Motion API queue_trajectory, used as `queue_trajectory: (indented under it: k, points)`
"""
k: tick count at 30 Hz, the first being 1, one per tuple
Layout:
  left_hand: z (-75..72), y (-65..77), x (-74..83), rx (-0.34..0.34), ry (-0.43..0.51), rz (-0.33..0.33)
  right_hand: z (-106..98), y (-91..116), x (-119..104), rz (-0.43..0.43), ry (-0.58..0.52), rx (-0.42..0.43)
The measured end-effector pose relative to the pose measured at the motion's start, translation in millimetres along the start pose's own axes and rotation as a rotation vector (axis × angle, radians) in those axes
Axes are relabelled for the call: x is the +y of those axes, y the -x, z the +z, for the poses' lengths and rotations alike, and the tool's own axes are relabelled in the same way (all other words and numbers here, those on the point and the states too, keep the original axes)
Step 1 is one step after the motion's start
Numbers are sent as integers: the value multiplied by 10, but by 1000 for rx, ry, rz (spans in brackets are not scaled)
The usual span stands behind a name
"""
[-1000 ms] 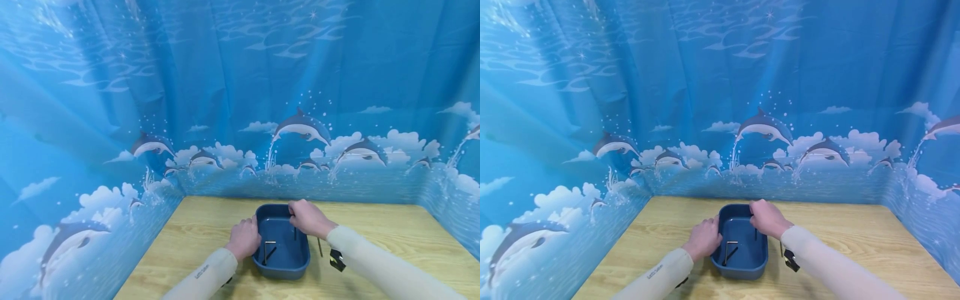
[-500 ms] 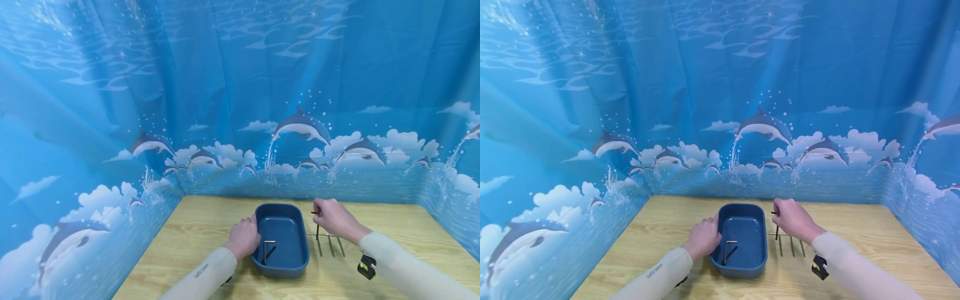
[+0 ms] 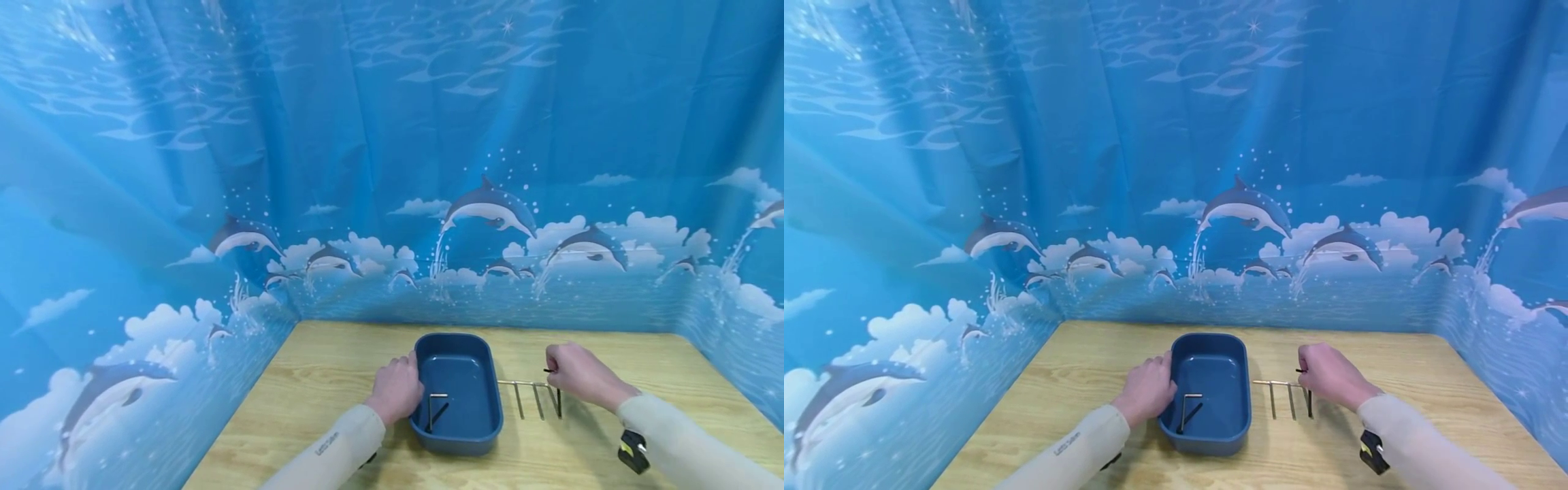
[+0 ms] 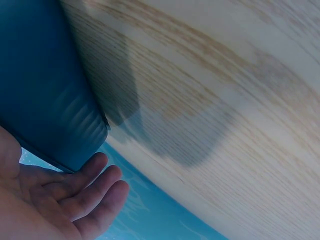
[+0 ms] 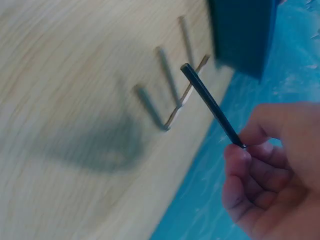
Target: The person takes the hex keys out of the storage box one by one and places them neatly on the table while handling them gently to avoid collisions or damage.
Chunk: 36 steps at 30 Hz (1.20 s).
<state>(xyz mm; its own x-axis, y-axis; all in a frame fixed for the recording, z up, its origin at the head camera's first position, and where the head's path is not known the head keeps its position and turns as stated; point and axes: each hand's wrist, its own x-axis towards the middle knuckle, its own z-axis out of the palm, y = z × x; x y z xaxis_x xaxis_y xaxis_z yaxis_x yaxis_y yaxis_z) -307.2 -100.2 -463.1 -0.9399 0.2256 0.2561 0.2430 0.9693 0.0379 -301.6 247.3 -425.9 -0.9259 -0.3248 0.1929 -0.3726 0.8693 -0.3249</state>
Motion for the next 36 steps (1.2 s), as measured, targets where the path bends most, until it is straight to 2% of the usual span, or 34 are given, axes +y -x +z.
queue_trajectory:
  k: [6,16,29,36]
  points:
    - [4,-13,-6,-12,7,-5,45,32,192,60,-6,-63]
    - [-20,-6,-4,-18,4,-6,158,20,378,102,-12,-97]
    - [-32,-8,4,-24,-10,-6,305,-94,475,119,13,-124]
    - [-35,-7,9,-12,-22,-3,341,-126,483,98,6,-117]
